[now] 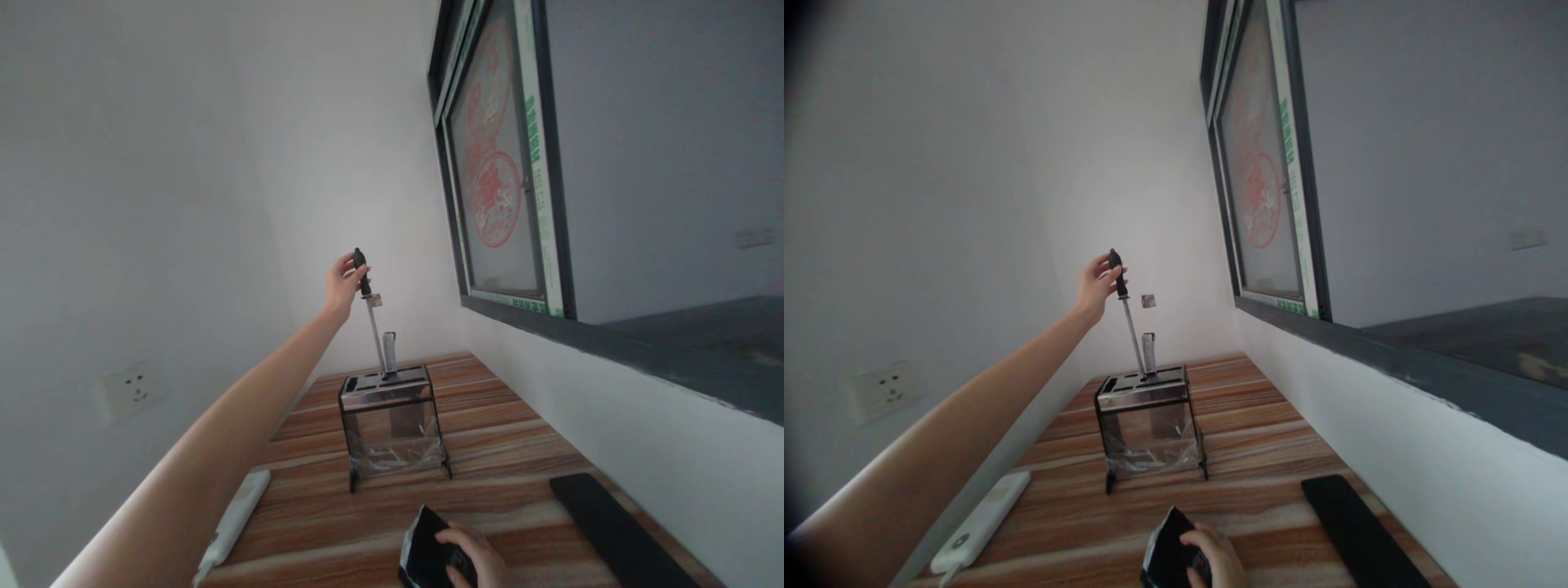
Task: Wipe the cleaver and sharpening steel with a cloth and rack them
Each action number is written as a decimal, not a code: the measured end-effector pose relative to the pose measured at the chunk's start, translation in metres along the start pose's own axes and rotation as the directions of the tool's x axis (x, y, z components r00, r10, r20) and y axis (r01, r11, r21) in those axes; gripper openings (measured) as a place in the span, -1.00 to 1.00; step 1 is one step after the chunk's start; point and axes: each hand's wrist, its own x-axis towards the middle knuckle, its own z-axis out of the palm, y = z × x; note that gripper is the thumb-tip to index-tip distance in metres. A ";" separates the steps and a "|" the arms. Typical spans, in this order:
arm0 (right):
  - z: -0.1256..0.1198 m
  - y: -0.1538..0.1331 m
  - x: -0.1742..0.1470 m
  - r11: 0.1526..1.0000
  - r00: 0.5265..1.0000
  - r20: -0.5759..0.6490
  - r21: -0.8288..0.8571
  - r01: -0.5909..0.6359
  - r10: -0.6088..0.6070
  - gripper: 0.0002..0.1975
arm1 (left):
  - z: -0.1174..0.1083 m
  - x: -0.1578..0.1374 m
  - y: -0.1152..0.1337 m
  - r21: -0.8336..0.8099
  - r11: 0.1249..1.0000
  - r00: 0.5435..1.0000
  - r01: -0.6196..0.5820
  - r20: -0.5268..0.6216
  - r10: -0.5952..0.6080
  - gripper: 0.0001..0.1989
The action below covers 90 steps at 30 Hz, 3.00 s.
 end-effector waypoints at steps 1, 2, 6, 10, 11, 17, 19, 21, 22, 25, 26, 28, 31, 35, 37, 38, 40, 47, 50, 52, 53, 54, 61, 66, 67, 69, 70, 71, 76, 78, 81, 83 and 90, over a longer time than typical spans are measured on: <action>0.000 -0.003 -0.002 1.000 1.000 -0.004 -0.001 -0.002 0.002 -0.58 | 0.000 0.001 -0.001 0.012 1.000 1.000 -0.006 -0.008 0.006 -0.71; -0.001 -0.006 -0.003 1.000 1.000 -0.013 0.000 -0.003 0.003 -0.59 | 0.000 0.002 -0.001 0.027 1.000 1.000 -0.013 -0.016 0.013 -0.71; -0.001 -0.017 -0.009 1.000 0.998 -0.069 0.026 -0.013 0.015 -0.62 | 0.001 0.005 -0.004 0.098 0.995 0.997 -0.035 -0.063 0.041 -0.69; 0.000 -0.020 -0.011 0.999 0.996 -0.076 0.043 -0.032 0.035 -0.62 | 0.003 0.006 -0.005 0.129 0.991 0.995 -0.042 -0.088 0.054 -0.68; 0.000 -0.021 -0.011 0.998 0.996 -0.080 0.043 -0.039 0.042 -0.62 | 0.003 0.006 -0.005 0.132 0.990 0.995 -0.048 -0.086 0.059 -0.68; 0.002 -0.022 -0.011 0.998 0.994 -0.098 0.058 -0.031 0.036 -0.61 | 0.006 0.005 -0.002 0.147 0.986 0.994 -0.081 -0.057 0.090 -0.67; 0.002 -0.022 -0.012 0.997 0.991 -0.125 0.069 -0.034 0.042 -0.62 | 0.006 0.005 -0.002 0.153 0.985 0.994 -0.081 -0.058 0.090 -0.67; 0.002 -0.021 -0.012 0.997 0.991 -0.131 0.078 -0.030 0.040 -0.62 | 0.005 0.004 -0.005 0.156 0.985 0.995 -0.072 -0.061 0.083 -0.67; 0.002 -0.020 -0.012 0.996 0.991 -0.126 0.082 -0.028 0.038 -0.62 | 0.005 0.003 -0.006 0.154 0.986 0.995 -0.067 -0.062 0.077 -0.67; 0.003 -0.018 -0.012 0.996 0.994 -0.101 0.084 -0.027 0.035 -0.60 | 0.004 0.000 -0.010 0.150 0.987 0.997 -0.051 -0.058 0.060 -0.67; 0.003 -0.019 -0.012 0.996 0.994 -0.106 0.079 -0.031 0.039 -0.60 | 0.004 -0.001 -0.011 0.148 0.988 0.997 -0.047 -0.057 0.056 -0.67; 0.004 -0.022 -0.013 0.997 0.991 -0.124 0.063 -0.037 0.045 -0.60 | 0.005 -0.004 -0.012 0.144 0.989 0.997 -0.042 -0.060 0.051 -0.67; 0.003 -0.030 -0.013 0.998 0.988 -0.146 0.045 -0.045 0.051 -0.61 | 0.006 -0.005 -0.011 0.145 0.988 0.997 -0.043 -0.056 0.052 -0.67; 0.002 -0.035 -0.014 0.998 0.990 -0.129 0.043 -0.045 0.051 -0.62 | 0.006 -0.006 -0.009 0.147 0.988 0.998 -0.048 -0.040 0.054 -0.67; 0.001 -0.036 -0.015 0.998 0.990 -0.132 0.046 -0.039 0.045 -0.63 | 0.005 -0.006 -0.008 0.150 0.988 0.998 -0.047 -0.043 0.054 -0.67; 0.001 -0.036 -0.015 0.998 0.990 -0.135 0.047 -0.036 0.042 -0.63 | 0.005 -0.006 -0.008 0.152 0.987 0.997 -0.047 -0.046 0.054 -0.67; 0.001 -0.035 -0.015 0.998 0.989 -0.139 0.049 -0.037 0.044 -0.62 | 0.003 -0.006 -0.009 0.155 0.987 0.997 -0.047 -0.051 0.055 -0.66; 0.005 -0.031 -0.017 0.998 0.988 -0.149 0.045 -0.038 0.044 -0.61 | -0.003 -0.007 -0.012 0.179 0.983 0.997 -0.048 -0.044 0.057 -0.65; 0.004 -0.031 -0.016 0.998 0.991 -0.128 0.036 -0.043 0.047 -0.62 | -0.002 -0.009 -0.015 0.199 0.979 0.998 -0.052 -0.035 0.060 -0.65; 0.003 -0.032 -0.016 0.998 0.992 -0.114 0.034 -0.044 0.047 -0.62 | -0.002 -0.010 -0.018 0.218 0.975 0.998 -0.050 -0.021 0.056 -0.64; 0.002 -0.033 -0.016 0.998 0.993 -0.109 0.034 -0.045 0.048 -0.62 | -0.002 -0.011 -0.019 0.230 0.972 0.998 -0.050 -0.010 0.054 -0.64; 0.002 -0.034 -0.016 0.998 0.993 -0.106 0.034 -0.047 0.051 -0.62 | -0.002 -0.012 -0.020 0.244 0.969 0.999 -0.050 0.002 0.051 -0.64; 0.002 -0.036 -0.017 0.998 0.994 -0.097 0.029 -0.055 0.058 -0.62 | -0.005 -0.022 -0.027 0.301 0.953 0.999 -0.016 0.043 0.004 -0.63; 0.001 -0.037 -0.018 0.998 0.993 -0.104 0.023 -0.059 0.061 -0.61 | -0.009 -0.035 -0.031 0.326 0.945 0.996 0.018 0.080 -0.047 -0.62; 0.001 -0.038 -0.018 0.998 0.993 -0.103 0.021 -0.060 0.062 -0.61 | -0.010 -0.038 -0.032 0.332 0.943 0.995 0.027 0.080 -0.057 -0.62; -0.001 -0.041 -0.017 0.998 0.993 -0.093 0.015 -0.066 0.067 -0.61 | -0.013 -0.042 -0.035 0.352 0.935 0.994 0.046 0.073 -0.076 -0.62; -0.002 -0.043 -0.017 0.997 0.994 -0.086 0.012 -0.070 0.071 -0.61 | -0.014 -0.044 -0.036 0.363 0.930 0.994 0.054 0.069 -0.085 -0.62; -0.003 -0.044 -0.017 0.997 0.994 -0.080 0.010 -0.074 0.074 -0.61 | -0.015 -0.047 -0.037 0.372 0.926 0.993 0.061 0.066 -0.093 -0.63; -0.002 -0.043 -0.017 0.997 0.993 -0.099 0.014 -0.070 0.071 -0.62 | -0.017 -0.058 -0.042 0.385 0.918 0.989 0.096 0.064 -0.131 -0.63; -0.001 -0.041 -0.017 0.998 0.993 -0.106 0.019 -0.058 0.060 -0.61 | -0.018 -0.062 -0.044 0.382 0.918 0.987 0.107 0.072 -0.145 -0.63; 0.000 -0.039 -0.017 0.999 0.993 -0.108 0.024 -0.044 0.047 -0.61 | -0.018 -0.067 -0.045 0.372 0.920 0.981 0.123 0.094 -0.169 -0.64; 0.000 -0.039 -0.017 0.999 0.993 -0.108 0.027 -0.043 0.046 -0.61 | -0.019 -0.070 -0.046 0.367 0.920 0.977 0.134 0.107 -0.185 -0.65; 0.000 -0.040 -0.017 0.998 0.993 -0.105 0.026 -0.056 0.059 -0.62 | -0.023 -0.079 -0.056 0.402 0.903 0.969 0.154 0.117 -0.218 -0.61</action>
